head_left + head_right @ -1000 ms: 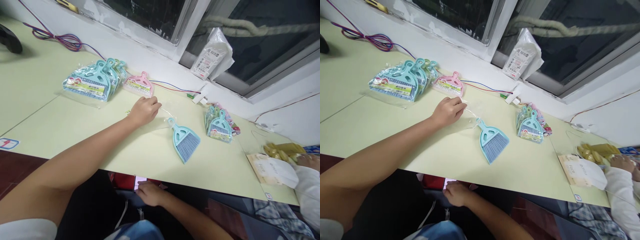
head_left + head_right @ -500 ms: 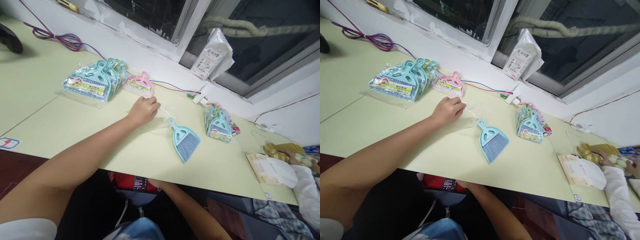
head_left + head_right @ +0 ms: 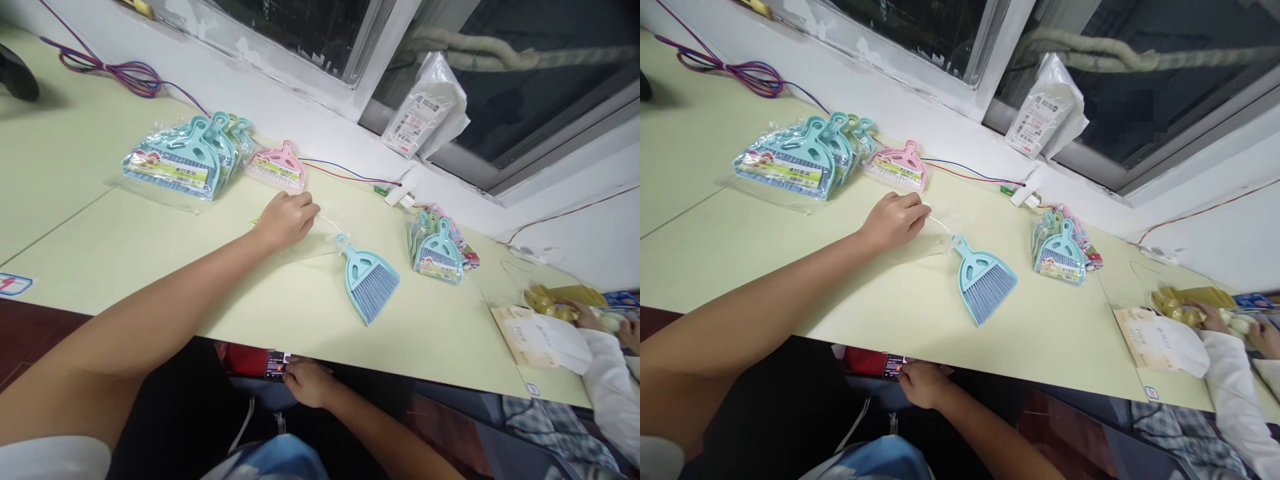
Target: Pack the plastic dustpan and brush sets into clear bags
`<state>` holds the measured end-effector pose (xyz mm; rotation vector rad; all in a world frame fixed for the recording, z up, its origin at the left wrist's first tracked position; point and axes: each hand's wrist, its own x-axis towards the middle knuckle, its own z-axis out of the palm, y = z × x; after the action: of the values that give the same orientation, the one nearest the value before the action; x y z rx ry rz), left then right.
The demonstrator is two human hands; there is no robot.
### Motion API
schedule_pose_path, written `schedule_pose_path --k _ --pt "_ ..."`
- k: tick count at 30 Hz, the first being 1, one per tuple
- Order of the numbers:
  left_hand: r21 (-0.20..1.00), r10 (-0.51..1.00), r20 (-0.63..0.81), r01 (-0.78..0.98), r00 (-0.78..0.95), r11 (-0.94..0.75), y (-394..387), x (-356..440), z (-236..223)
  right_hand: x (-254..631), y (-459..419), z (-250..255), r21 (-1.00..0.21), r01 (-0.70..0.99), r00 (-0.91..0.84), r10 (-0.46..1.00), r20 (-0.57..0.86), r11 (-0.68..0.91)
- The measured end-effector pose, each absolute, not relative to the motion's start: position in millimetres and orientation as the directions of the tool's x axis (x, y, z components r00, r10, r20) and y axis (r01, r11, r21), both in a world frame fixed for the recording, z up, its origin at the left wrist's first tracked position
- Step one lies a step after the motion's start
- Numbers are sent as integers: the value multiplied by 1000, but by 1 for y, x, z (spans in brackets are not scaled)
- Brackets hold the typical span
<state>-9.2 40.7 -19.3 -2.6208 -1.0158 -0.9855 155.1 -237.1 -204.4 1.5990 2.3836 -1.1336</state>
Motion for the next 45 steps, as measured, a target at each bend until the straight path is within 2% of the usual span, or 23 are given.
schedule_pose_path --k 3,10,15,18,20,22,24,25,28,30,31,33,36,40,45 --pt "86 539 638 645 549 -759 41 -9 -20 155 -241 -202 -488 846 -454 772 -446 215" --pt "64 547 619 658 563 -750 42 -9 -20 155 -244 -198 -484 848 -457 763 -457 218" --pt "69 545 626 657 558 -751 43 -10 -21 144 -258 -169 -509 796 -548 749 -372 329" --pt "72 547 626 657 556 -750 45 -10 -23 138 -266 -115 -536 658 -708 678 -199 529" --pt "65 544 632 662 552 -747 46 -10 -24 143 -255 -65 -512 542 -762 646 35 667" --pt "55 534 648 666 543 -744 47 -10 -24 158 -226 -14 -424 566 -687 689 232 707" --pt "45 522 665 669 534 -742 48 -11 -23 180 -181 23 -312 755 -452 803 388 577" --pt "42 518 674 673 527 -739 48 -12 -23 192 -156 34 -256 847 -351 851 391 466" --pt "42 522 691 693 500 -720 48 -14 -20 218 -89 35 -100 984 -123 968 221 148" --pt "48 534 697 711 480 -701 48 -16 -18 224 -64 18 -34 999 -28 995 93 31" --pt "48 541 696 721 472 -692 48 -17 -17 224 -57 9 -8 1000 0 997 74 0" --pt "42 557 687 740 466 -672 47 -17 -15 223 -53 -7 -6 1000 20 996 82 -20" --pt "30 598 644 766 477 -643 43 -13 -15 221 -57 -17 -105 994 -5 993 116 18" --pt "50 686 545 799 481 -600 35 -5 -18 220 -63 -11 -220 970 -71 987 141 101" --pt "66 736 441 799 514 -597 34 1 -25 211 -76 4 -259 950 -134 976 174 176"
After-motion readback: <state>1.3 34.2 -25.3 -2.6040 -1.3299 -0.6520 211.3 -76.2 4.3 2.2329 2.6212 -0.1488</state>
